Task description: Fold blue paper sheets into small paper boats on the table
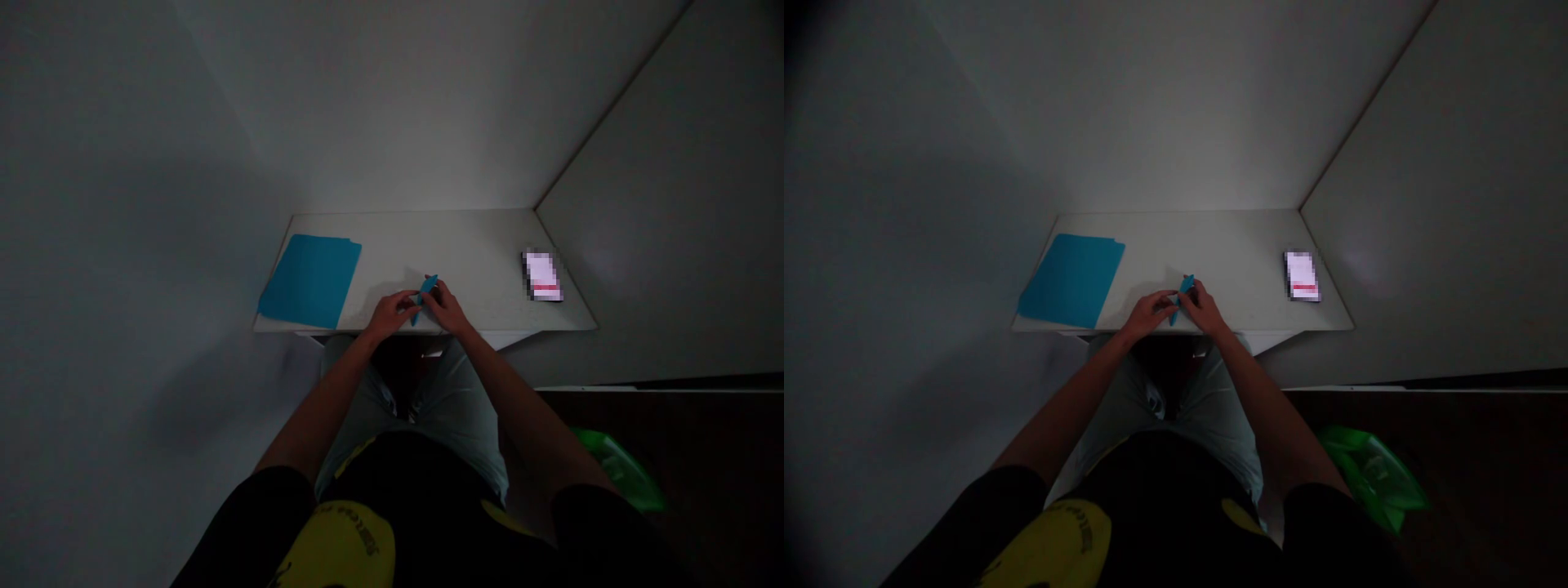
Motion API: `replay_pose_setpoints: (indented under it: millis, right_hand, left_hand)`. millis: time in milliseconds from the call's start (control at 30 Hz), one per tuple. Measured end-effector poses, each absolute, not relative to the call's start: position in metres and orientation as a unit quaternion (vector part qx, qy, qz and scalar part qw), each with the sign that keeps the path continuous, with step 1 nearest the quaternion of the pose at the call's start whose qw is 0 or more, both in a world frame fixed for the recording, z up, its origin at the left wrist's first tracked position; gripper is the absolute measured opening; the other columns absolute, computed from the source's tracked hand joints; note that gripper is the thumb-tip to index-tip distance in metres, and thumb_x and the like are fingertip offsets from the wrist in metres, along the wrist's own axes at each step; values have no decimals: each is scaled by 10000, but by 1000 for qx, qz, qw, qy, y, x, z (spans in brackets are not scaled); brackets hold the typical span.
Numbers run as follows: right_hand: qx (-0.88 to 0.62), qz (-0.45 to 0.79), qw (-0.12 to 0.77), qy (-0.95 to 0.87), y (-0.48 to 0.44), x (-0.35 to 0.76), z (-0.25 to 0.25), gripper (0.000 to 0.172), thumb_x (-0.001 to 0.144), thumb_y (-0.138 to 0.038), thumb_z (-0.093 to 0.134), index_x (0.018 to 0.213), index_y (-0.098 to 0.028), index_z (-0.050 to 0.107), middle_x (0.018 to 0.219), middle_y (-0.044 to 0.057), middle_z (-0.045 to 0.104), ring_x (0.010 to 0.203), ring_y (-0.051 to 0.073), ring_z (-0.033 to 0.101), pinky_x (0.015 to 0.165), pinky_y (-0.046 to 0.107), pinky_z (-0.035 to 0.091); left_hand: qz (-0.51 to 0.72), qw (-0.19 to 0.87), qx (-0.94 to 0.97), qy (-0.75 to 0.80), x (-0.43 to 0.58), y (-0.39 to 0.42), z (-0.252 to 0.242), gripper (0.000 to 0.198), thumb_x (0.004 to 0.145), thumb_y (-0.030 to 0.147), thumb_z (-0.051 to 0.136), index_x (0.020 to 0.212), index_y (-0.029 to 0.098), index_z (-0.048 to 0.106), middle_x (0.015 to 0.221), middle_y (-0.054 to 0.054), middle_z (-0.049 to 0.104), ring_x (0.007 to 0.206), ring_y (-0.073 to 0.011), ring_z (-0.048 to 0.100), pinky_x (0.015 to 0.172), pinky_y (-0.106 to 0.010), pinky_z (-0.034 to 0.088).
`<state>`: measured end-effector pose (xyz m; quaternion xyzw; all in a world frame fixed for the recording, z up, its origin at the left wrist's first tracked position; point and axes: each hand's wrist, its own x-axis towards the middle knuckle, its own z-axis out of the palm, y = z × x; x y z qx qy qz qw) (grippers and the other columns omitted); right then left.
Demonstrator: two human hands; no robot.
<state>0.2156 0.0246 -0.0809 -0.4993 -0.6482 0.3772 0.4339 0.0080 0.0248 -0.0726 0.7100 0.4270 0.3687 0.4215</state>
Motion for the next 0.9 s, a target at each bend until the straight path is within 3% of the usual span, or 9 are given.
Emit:
replay_pose_setpoints:
  millis: [433,700,900]
  right_hand:
    - [-498,377,424,-655,26,220,-80,627,1007,-617,597,1480,-206,598,1130,91,766,1052,277,718,1016,462,578]
    - [-501,356,402,-678,25,221,-79,514,985,-662,614,1286,-246,643,894,34,740,808,238,682,777,380,570]
    - [-494,386,388,-675,25,219,-77,852,889,-648,757,1565,-210,479,872,29,739,753,236,687,699,370,561]
  left_hand:
    - [350,410,723,432,4,25,-69,427,956,347,768,1359,206,759,1064,-56,841,983,-207,785,995,-359,606]
    - [332,386,741,439,4,28,-75,311,977,368,730,1235,223,826,1105,-64,847,1004,-236,789,973,-362,605]
    - [340,378,749,424,4,28,-79,351,990,393,725,1287,226,811,1104,-60,844,1002,-227,786,976,-350,589]
